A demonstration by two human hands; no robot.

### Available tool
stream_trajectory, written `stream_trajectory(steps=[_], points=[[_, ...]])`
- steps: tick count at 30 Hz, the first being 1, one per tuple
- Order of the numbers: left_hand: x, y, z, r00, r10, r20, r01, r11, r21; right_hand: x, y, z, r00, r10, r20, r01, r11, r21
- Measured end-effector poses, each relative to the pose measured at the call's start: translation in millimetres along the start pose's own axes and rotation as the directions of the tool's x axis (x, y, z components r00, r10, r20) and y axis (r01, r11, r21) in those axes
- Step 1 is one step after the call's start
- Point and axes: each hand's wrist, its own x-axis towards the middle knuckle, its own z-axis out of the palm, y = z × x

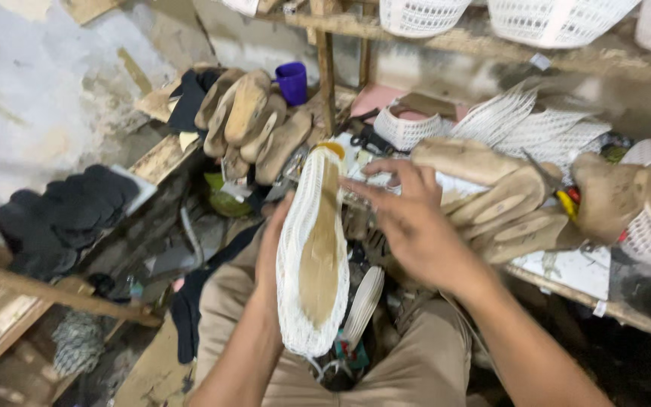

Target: The person holds a lace shoe upper with a sole board, dips their fingers into a container of yellow glue, and spreads the glue by hand over the sole surface. They press and smooth the glued area, then place the finished shoe onto an upper shelf rack with other completed shoes.

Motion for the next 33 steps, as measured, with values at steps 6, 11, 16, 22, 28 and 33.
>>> stream_trajectory(steps=[6,11,16,22,28,33], points=[[31,20,-17,0.994,-0.094,-0.047,0.09,0.993,-0.079,35,17,21,0.991,0.129,0.036,-0.126,0.99,-0.065],[73,38,-47,0.974,0.027,-0.226,0.011,0.986,0.167,67,50,50,0.985,0.17,0.0,-0.169,0.98,-0.101],[127,43,-93,0.982,0.09,-0.165,-0.058,0.981,0.187,91,95,91,0.993,0.111,-0.051,-0.118,0.978,-0.17],[145,40,-120,0.974,0.137,-0.181,-0.132,0.991,0.038,95,120,132,0.994,0.005,-0.112,-0.059,0.873,-0.485],[136,56,-121,0.967,0.139,-0.214,-0.143,0.99,-0.004,104,116,158,0.991,-0.054,-0.125,-0.024,0.835,-0.55],[131,67,-120,0.972,0.067,-0.224,-0.08,0.995,-0.051,118,106,161,0.977,0.108,-0.185,-0.199,0.781,-0.592]])
